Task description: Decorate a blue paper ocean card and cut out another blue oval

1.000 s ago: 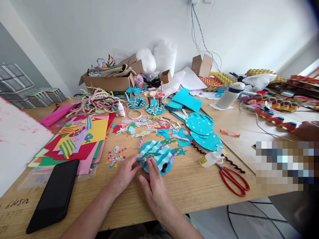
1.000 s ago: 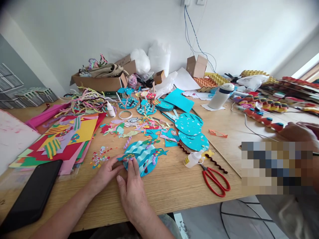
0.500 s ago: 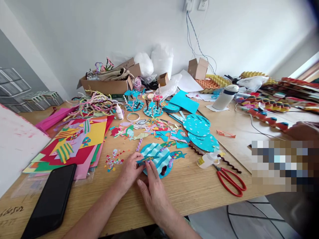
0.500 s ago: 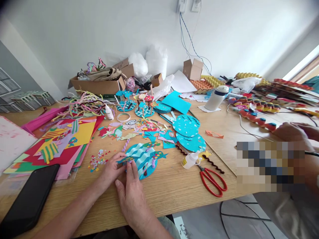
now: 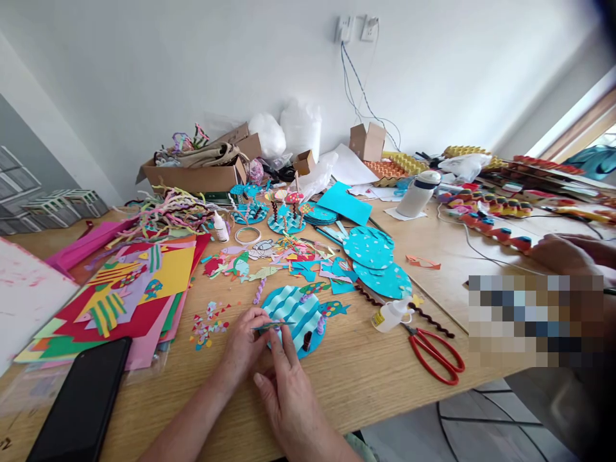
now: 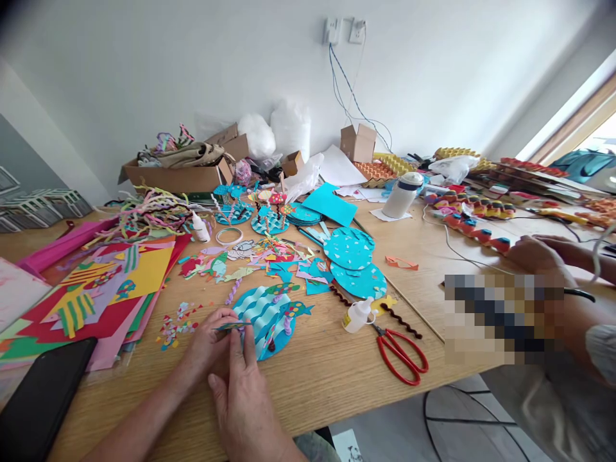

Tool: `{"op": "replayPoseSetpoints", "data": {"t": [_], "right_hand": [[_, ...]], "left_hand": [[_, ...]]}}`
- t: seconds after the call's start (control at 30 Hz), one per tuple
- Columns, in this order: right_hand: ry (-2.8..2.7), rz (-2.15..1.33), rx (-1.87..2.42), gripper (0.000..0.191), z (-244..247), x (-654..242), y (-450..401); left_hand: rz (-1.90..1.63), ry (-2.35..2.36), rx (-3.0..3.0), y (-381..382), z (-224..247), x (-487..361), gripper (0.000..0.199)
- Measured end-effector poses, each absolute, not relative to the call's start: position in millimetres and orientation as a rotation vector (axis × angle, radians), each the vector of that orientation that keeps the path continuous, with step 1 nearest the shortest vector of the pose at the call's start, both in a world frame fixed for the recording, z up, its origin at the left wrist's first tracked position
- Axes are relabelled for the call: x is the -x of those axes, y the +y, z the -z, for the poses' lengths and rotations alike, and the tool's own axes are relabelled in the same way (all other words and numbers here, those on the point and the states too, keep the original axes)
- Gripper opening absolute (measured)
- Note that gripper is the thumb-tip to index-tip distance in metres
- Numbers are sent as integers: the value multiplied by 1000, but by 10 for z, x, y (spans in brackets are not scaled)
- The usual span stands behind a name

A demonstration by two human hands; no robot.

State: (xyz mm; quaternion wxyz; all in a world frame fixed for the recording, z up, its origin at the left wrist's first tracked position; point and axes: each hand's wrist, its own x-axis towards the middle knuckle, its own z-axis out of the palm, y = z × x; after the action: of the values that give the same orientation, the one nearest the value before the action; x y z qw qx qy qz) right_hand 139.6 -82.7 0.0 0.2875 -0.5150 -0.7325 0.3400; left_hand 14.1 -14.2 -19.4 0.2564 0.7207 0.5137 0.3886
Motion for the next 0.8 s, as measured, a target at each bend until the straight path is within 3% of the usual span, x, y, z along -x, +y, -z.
{"op": "replayPoseSetpoints", "data": {"t": [0.8], "right_hand": [[-2002,-938,1285,65,115,-1541,-852]], "left_hand": [[-1098,1395,-1721,-153,136,-143,13]]}}
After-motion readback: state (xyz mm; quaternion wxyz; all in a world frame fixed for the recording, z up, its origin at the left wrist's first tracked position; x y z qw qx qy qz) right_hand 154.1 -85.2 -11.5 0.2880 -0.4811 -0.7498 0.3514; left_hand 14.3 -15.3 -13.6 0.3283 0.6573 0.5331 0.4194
